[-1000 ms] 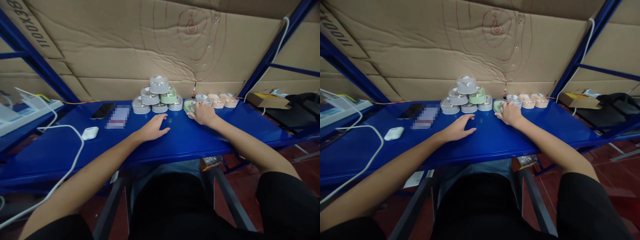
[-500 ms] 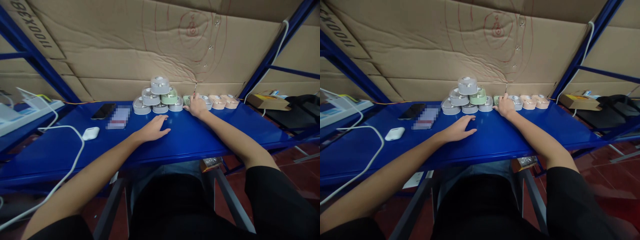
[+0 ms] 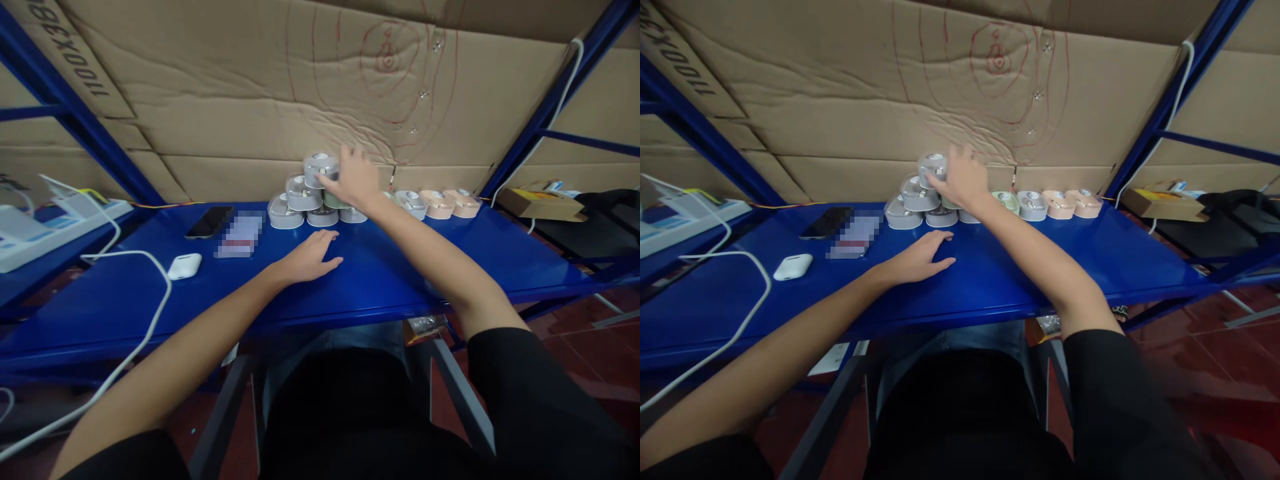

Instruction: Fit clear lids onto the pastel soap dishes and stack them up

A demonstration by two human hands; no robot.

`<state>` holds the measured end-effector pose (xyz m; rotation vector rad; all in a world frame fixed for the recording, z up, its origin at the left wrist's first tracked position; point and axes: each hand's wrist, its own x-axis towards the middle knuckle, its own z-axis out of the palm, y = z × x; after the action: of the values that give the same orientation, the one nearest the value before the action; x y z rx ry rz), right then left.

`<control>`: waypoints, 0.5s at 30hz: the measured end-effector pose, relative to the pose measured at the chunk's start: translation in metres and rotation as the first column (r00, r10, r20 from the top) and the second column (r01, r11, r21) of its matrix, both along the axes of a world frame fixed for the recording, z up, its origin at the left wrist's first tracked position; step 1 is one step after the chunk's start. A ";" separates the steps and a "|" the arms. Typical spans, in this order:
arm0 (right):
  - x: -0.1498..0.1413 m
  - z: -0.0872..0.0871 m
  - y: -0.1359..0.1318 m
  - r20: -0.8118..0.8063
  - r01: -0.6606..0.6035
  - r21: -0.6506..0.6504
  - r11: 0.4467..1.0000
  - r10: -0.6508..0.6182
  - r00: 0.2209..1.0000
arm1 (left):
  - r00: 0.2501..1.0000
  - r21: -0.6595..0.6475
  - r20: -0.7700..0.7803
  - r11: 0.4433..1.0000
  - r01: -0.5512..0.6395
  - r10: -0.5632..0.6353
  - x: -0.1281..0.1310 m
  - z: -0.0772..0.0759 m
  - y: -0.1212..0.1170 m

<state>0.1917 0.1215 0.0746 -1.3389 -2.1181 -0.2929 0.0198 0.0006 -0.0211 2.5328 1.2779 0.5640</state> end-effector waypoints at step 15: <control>-0.018 0.005 -0.024 -0.041 -0.090 -0.007 0.996 0.089 0.995 | 0.987 0.017 0.113 0.993 -0.118 0.115 -0.004 -0.001 0.008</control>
<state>0.1739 0.0977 0.0798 -1.2404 -2.1405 -0.2179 0.0162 0.0088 -0.0220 2.4186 1.3924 0.7392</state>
